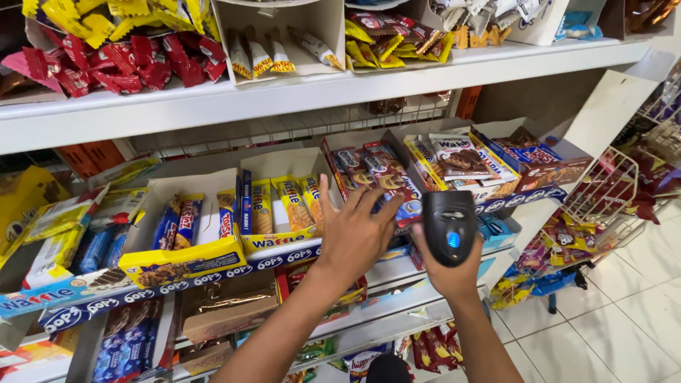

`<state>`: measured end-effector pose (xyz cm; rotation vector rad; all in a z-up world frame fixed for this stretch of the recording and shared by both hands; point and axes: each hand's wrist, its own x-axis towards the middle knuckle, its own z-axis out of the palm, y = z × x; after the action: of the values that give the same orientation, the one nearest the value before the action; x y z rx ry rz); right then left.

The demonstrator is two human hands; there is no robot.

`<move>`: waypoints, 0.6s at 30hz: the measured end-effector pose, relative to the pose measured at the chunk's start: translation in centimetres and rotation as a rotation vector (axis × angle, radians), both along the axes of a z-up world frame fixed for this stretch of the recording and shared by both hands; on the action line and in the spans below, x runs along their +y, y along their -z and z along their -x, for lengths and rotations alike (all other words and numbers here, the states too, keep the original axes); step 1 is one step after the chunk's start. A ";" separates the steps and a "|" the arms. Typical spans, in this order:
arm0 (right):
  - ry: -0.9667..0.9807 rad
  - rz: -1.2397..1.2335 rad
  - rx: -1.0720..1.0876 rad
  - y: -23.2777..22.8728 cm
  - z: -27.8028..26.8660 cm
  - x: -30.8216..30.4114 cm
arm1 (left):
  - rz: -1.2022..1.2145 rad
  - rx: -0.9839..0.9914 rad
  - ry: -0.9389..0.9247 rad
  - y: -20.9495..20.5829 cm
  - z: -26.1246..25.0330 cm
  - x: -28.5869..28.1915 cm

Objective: The person sits on the floor of a store aisle and restocks shelves with packaged snacks. They pick up items from a cardboard box, scan them with a handheld barcode scanner, and place them onto the shelves.

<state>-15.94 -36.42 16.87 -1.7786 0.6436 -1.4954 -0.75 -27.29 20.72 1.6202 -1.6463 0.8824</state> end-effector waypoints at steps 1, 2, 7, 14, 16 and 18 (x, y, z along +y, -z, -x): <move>0.068 0.057 0.075 -0.3 -0.2 -0.1 | -0.041 0.006 -0.016 0.0 -0.1 -0.1; 0.060 0.116 0.095 -0.5 -0.2 -0.1 | -0.082 0.012 -0.031 -0.1 -0.1 -0.1; 0.121 0.418 0.227 -2.4 -0.3 -0.1 | -0.195 0.010 -0.110 -0.6 -0.6 0.2; 0.020 0.284 0.457 -4.3 -0.2 -0.3 | -0.242 0.026 -0.123 -1.2 -1.2 0.8; -0.056 0.325 0.393 -4.7 -0.2 -0.1 | -0.273 0.028 -0.125 -1.3 -1.3 0.8; -0.101 0.267 0.404 -4.9 -0.3 0.0 | -0.281 0.007 -0.118 -1.2 -1.4 0.7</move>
<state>-15.62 -36.39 21.75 -2.3150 0.5553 -1.2052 0.69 -26.58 21.89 1.9243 -1.7448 0.7254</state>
